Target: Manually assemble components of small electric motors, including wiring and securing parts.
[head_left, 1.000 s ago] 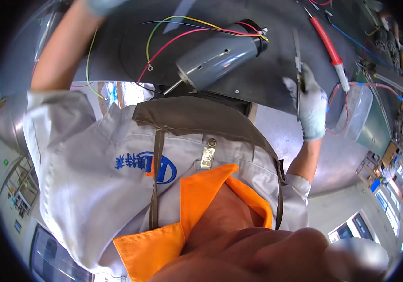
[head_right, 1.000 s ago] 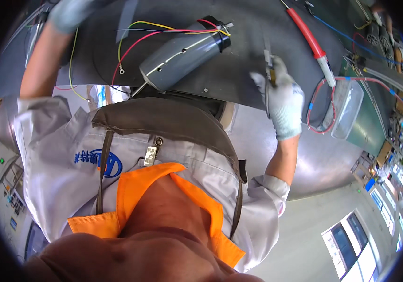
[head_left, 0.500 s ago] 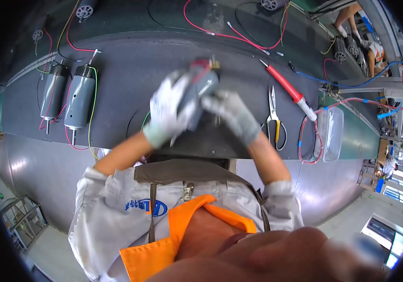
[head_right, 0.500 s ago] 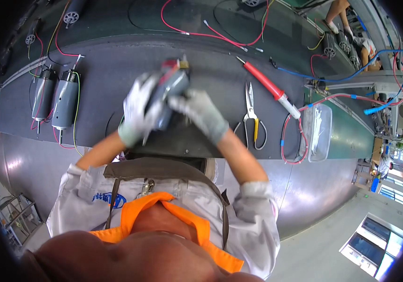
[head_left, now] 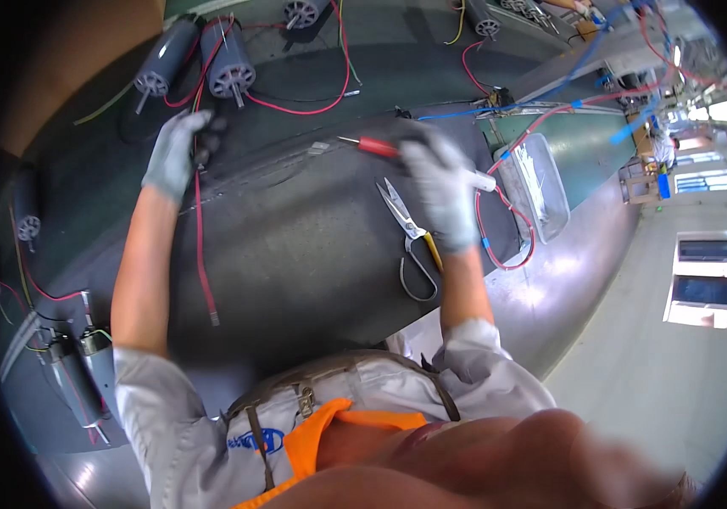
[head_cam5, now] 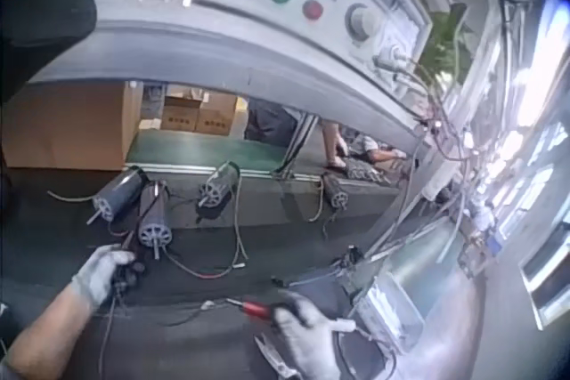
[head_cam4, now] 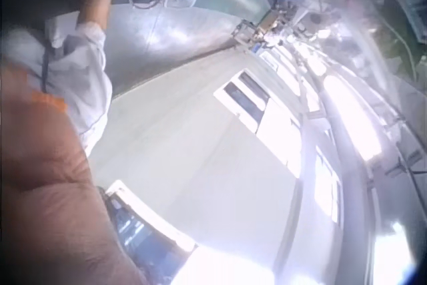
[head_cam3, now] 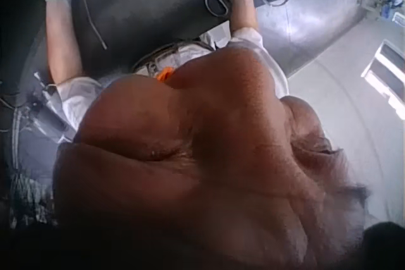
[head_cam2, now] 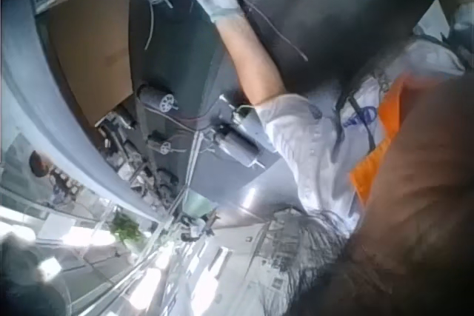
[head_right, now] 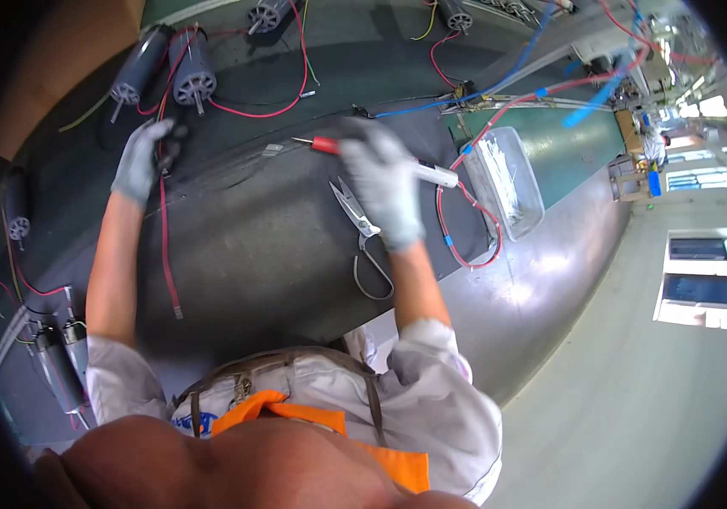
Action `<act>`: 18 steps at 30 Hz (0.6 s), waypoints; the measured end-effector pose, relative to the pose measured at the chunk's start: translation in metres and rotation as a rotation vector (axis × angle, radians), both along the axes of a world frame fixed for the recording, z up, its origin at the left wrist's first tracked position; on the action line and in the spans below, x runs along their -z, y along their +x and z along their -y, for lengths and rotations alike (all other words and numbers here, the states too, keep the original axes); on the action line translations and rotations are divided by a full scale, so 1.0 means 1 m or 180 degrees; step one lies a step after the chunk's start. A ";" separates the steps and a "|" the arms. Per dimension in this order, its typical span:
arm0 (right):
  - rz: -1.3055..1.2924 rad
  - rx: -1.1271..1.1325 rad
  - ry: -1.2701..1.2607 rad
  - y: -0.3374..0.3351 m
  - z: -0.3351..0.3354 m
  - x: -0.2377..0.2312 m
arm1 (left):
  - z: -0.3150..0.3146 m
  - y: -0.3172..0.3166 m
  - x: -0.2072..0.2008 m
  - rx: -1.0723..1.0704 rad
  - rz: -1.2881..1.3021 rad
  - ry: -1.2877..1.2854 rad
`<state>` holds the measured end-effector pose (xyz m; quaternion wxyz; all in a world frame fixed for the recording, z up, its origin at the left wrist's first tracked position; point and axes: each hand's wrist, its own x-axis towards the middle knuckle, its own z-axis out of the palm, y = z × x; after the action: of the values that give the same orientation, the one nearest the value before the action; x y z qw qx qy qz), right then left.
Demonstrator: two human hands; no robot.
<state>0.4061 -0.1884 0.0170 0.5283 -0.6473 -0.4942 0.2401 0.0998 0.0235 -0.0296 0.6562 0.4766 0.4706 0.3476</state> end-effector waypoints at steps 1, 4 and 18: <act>0.0318 0.0610 -0.0010 0.041 0.020 0.007 | 0.027 0.004 -0.015 -0.0020 -0.0010 0.0094; -0.0290 0.1297 0.0250 0.100 0.051 -0.025 | 0.102 0.012 -0.030 -0.0238 -0.0013 0.0163; -0.0983 -0.2025 -0.1928 -0.036 0.060 0.010 | 0.262 -0.010 -0.014 0.1044 0.1474 -0.1335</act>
<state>0.3701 -0.2484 0.0071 0.2830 -0.5454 -0.4913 0.6173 0.0897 -0.2389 -0.0152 0.8762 0.3092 0.2877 0.2322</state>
